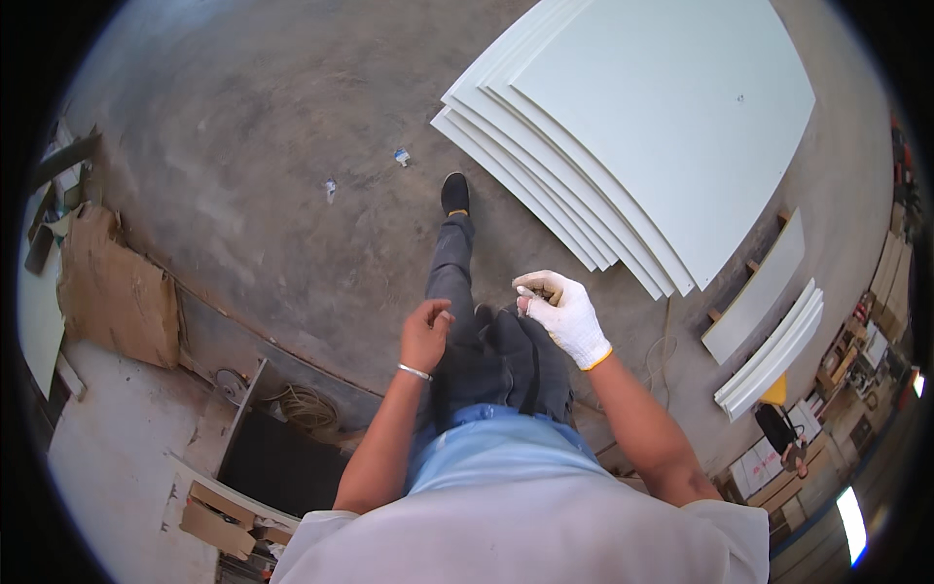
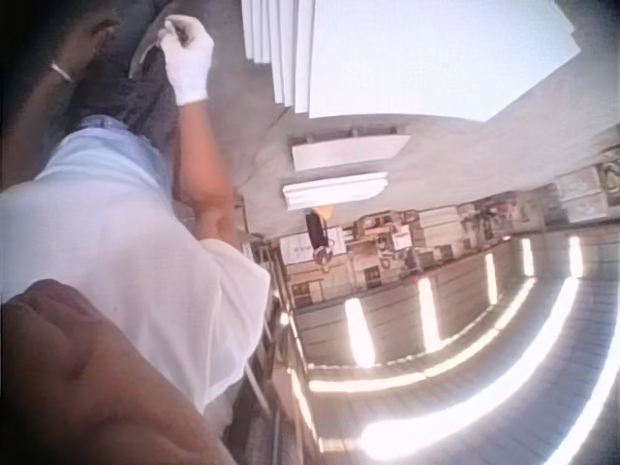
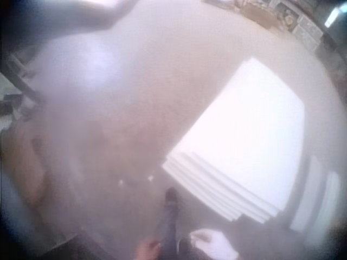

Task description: The person kneels beside a stack of white panels and uses a small blade to scrape edges, then wipes the top panel with a cloth. They briefly stand to retrieve a blade from a table and return to continue scraping and wiping the panels.

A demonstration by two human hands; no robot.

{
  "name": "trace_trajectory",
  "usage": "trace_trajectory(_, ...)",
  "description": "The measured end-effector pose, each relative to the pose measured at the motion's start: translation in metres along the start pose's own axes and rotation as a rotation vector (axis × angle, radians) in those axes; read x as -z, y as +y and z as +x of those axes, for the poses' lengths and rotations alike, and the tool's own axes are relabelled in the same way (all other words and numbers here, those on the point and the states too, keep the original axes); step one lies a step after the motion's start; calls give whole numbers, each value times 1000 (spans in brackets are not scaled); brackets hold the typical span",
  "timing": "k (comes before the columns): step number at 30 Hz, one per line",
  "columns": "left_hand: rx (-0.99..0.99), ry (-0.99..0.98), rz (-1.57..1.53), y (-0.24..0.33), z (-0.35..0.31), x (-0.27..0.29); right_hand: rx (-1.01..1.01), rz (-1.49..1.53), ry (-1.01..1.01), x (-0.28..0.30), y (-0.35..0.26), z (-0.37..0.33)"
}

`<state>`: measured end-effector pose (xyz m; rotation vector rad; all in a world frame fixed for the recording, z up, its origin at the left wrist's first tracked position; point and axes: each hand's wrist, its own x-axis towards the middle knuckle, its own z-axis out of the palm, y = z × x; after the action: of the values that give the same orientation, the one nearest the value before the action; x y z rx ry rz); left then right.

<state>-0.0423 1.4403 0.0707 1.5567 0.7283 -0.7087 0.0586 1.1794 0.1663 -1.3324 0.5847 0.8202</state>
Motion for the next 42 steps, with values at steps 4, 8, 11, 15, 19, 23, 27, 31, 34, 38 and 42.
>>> trace_trajectory(4,91,-64,101,15,41,-15,-35,-49,25,27,-29,66)
trace_trajectory(8,69,-35,169,8,94,-41,-35,-201,26,79,-21,160)
trace_trajectory(11,60,-26,303,1,146,-66,236,-752,105,130,-6,257)
trace_trajectory(15,-171,2,317,8,228,-106,709,-971,178,191,3,379)
trace_trajectory(19,-258,-96,449,39,271,-109,1049,-1081,181,223,2,449)
trace_trajectory(23,-370,-48,453,62,272,-82,1013,-765,130,221,4,482)
trace_trajectory(27,-395,76,535,61,276,-65,1181,-904,101,217,0,494)
trace_trajectory(31,-429,206,566,55,262,-61,1276,-1096,142,215,-3,496)
trace_trajectory(34,-442,282,512,47,249,-59,1296,-1156,189,209,-4,498)
trace_trajectory(38,-507,286,590,37,247,-58,1297,-1179,226,203,-5,499)
trace_trajectory(42,-554,267,623,39,251,-65,1270,-1184,200,202,-6,497)
